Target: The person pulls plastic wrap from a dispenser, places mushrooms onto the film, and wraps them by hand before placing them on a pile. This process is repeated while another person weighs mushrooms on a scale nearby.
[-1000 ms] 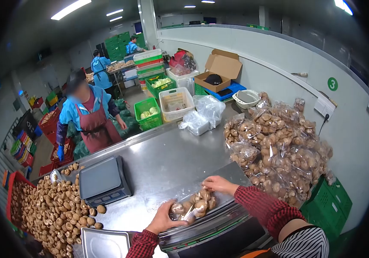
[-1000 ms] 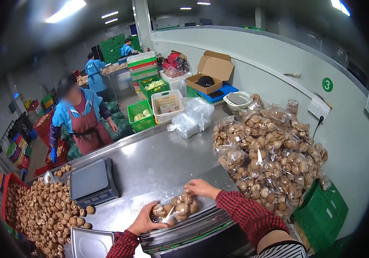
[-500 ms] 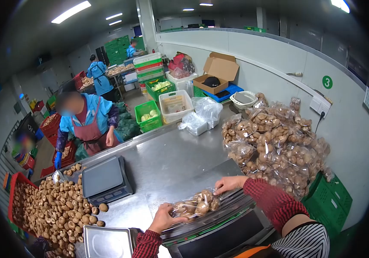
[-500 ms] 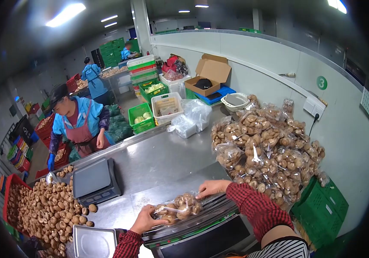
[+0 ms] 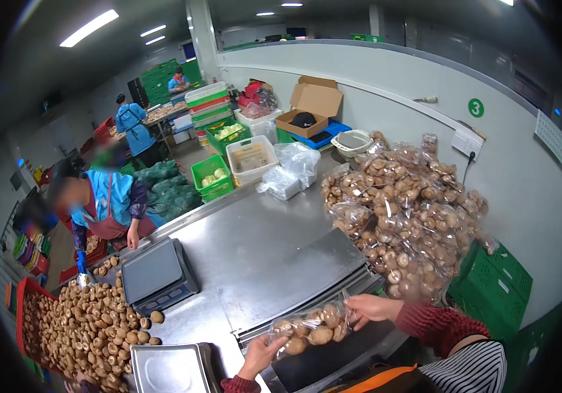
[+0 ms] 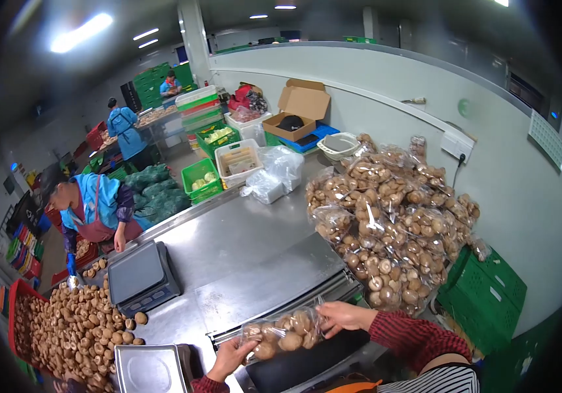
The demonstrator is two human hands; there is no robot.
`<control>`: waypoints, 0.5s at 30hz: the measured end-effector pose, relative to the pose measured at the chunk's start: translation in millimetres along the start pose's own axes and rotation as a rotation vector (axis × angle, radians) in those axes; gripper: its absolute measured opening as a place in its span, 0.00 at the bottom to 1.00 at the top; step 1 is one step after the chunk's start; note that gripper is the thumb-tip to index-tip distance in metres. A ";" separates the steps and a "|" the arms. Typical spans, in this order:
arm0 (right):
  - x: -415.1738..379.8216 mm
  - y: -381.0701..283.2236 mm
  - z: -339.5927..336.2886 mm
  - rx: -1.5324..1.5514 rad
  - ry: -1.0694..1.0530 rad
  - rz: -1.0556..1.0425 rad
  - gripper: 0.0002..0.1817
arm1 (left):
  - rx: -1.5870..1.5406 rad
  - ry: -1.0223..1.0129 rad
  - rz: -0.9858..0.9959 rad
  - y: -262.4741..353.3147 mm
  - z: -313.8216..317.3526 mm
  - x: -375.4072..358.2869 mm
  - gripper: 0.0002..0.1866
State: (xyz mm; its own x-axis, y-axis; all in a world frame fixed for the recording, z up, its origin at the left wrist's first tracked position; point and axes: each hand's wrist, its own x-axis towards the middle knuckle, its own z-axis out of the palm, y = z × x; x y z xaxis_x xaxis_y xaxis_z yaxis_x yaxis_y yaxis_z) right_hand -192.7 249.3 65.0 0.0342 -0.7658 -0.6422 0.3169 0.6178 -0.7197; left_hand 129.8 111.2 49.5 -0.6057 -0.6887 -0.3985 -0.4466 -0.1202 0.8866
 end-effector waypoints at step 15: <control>-77.2 223.2 -10.9 -0.663 1.129 -0.479 0.16 | 0.607 0.341 0.392 -71.9 106.2 -50.6 0.20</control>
State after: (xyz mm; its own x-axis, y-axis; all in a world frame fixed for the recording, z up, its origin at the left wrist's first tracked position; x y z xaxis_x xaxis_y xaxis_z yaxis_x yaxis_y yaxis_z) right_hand -135.0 448.3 -48.9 -0.8232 -0.5641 0.0646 -0.4336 0.5510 -0.7130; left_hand 122.6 230.6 -19.0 -0.6020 -0.7926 0.0970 -0.5828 0.5192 0.6251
